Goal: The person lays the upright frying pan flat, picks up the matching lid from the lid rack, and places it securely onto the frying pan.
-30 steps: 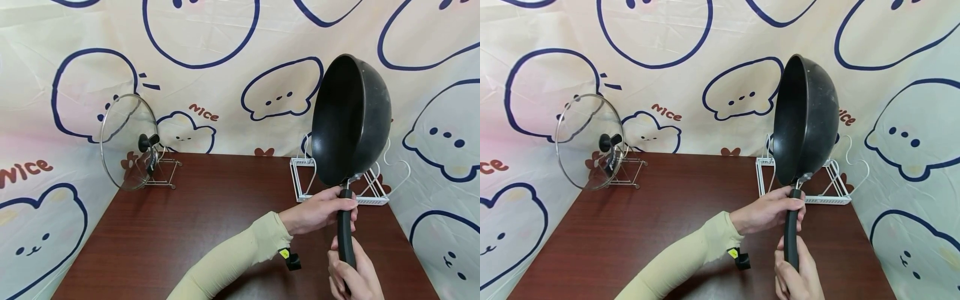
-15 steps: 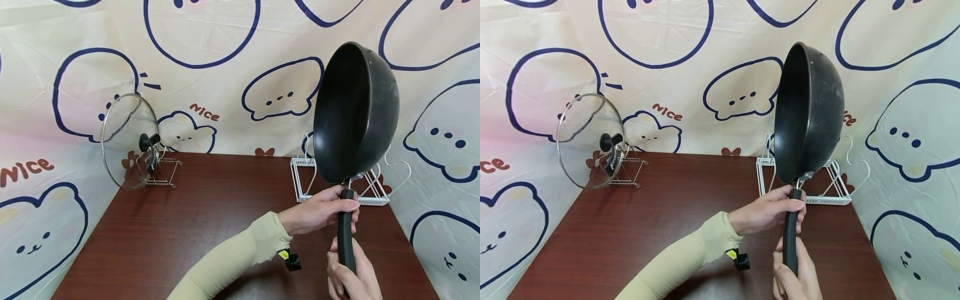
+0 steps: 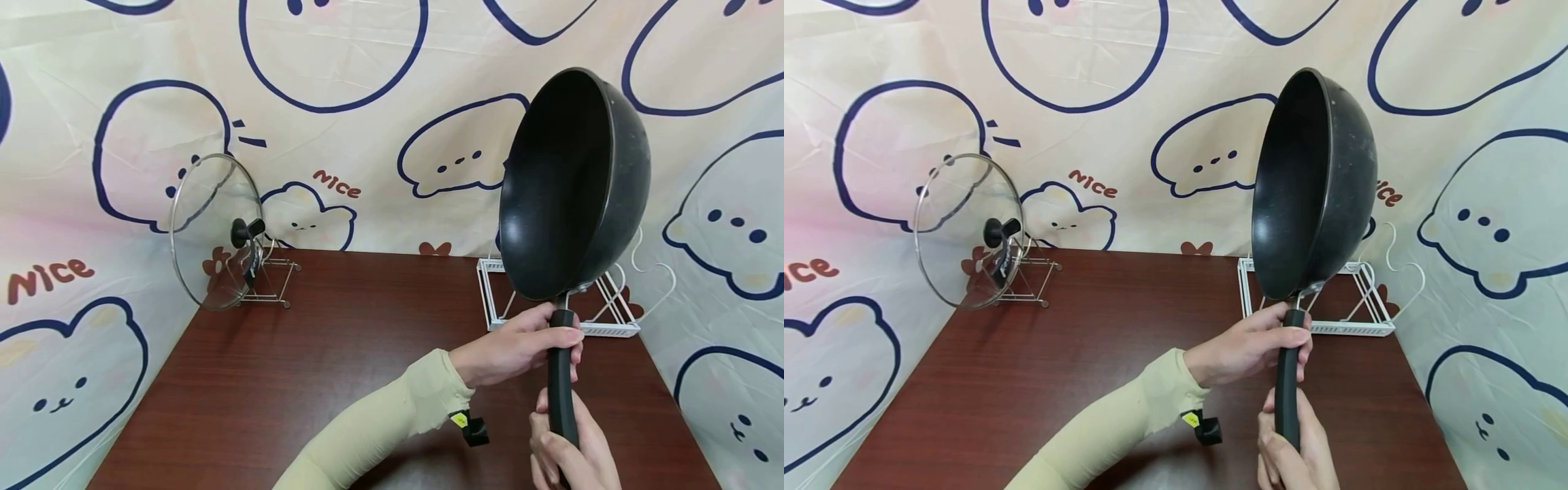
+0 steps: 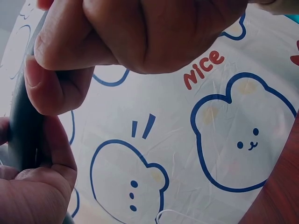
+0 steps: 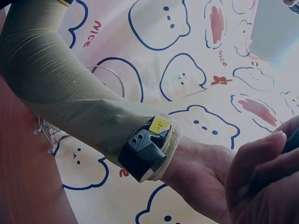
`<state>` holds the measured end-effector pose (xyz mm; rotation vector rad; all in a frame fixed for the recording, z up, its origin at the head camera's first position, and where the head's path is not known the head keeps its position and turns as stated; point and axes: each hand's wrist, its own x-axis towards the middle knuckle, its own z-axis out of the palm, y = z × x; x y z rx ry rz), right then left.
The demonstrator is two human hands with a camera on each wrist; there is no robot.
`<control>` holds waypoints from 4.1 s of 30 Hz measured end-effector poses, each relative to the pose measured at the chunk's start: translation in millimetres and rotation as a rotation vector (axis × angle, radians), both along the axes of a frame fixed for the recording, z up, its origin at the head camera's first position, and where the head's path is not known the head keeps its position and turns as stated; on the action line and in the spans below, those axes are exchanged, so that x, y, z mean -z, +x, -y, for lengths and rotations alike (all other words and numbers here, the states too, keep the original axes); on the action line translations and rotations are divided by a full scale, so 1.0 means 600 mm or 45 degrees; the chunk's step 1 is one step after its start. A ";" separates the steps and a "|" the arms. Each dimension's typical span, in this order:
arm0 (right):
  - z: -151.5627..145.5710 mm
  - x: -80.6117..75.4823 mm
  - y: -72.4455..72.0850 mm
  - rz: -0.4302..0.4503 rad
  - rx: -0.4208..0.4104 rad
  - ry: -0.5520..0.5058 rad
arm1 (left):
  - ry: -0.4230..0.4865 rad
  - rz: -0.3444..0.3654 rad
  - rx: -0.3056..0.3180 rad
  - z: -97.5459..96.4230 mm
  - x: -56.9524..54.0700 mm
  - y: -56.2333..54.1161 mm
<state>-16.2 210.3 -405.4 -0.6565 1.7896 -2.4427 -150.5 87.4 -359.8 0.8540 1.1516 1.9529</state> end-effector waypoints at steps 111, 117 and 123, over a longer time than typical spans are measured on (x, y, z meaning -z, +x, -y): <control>0.064 0.053 -0.034 0.229 -0.599 -0.416 | 0.050 0.346 -0.365 0.097 0.109 0.020; 0.067 0.060 -0.040 0.241 -0.619 -0.425 | 0.038 0.355 -0.379 0.102 0.115 0.019; 0.070 0.068 -0.040 0.248 -0.632 -0.428 | 0.020 0.365 -0.378 0.106 0.122 0.019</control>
